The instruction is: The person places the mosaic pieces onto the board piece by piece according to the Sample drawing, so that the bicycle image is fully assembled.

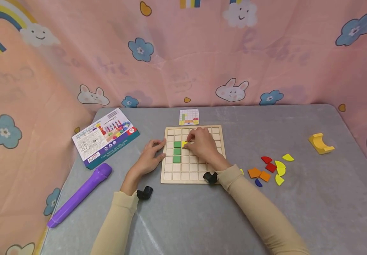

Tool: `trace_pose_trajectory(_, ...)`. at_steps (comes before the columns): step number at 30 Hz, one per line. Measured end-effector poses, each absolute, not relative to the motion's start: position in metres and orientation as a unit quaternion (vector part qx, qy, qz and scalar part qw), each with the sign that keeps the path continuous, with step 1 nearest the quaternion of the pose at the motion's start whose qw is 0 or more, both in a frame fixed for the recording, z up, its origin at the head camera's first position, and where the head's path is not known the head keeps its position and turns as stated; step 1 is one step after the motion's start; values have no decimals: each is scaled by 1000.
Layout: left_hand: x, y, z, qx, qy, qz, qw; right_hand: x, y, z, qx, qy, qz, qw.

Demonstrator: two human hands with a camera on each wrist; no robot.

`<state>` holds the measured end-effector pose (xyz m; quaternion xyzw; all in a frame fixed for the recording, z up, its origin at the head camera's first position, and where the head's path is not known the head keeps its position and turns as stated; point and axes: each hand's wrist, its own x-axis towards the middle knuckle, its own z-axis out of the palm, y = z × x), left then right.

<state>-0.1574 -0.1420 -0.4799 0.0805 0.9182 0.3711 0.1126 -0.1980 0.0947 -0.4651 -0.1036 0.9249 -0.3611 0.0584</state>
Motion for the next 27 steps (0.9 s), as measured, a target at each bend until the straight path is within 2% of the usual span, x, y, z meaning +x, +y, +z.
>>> trace_pose_trajectory(9, -158, -142, -480, 81, 919, 370, 113, -189, 137, -459, -95, 921, -376, 49)
trace_pose_trajectory(19, -159, -142, -482, 80, 920, 368, 107, -162, 195, -456, -69, 924, -369, 66)
trace_pose_trajectory(27, -159, -141, -482, 80, 919, 369, 111, -140, 223, -457, -81, 934, -341, 75)
